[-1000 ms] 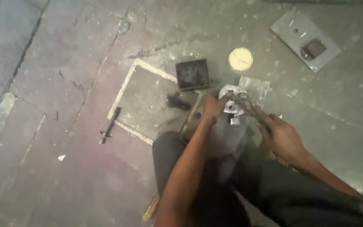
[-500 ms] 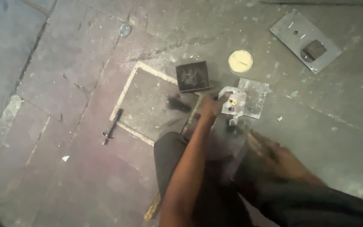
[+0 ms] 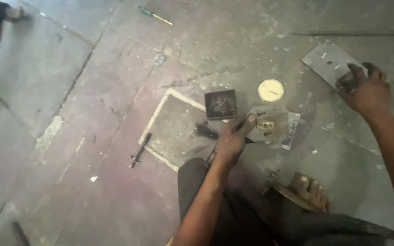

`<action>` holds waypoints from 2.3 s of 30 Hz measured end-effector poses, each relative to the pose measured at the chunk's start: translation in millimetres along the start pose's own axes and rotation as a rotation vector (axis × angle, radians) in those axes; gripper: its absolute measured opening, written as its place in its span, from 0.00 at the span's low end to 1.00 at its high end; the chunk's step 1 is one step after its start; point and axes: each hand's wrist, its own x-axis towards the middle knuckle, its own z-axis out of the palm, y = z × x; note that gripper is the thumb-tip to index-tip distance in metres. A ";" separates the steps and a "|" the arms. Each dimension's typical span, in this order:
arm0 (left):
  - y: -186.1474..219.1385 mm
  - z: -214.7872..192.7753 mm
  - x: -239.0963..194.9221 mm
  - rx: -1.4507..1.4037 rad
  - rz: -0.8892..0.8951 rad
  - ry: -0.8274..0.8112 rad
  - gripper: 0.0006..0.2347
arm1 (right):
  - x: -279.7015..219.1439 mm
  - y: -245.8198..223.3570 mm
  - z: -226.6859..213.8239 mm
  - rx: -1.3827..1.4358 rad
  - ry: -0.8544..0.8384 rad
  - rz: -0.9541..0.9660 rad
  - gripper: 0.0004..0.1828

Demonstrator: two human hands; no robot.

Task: The person assembles a metal component by placing small parts onto a larger metal plate and securing them using a hammer.

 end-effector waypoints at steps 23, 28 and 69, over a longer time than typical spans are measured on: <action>-290.9 -1.9 -30.0 1.308 0.833 -0.605 0.10 | -125.9 -85.0 -24.9 0.500 -0.065 -0.142 0.06; -274.3 -3.4 -21.3 1.516 0.279 -1.087 0.11 | -130.8 -88.3 -22.9 0.766 0.026 -0.069 0.06; -61.1 67.2 82.4 0.788 0.686 -0.385 0.10 | -283.3 -68.8 -146.4 0.271 -0.211 0.160 0.31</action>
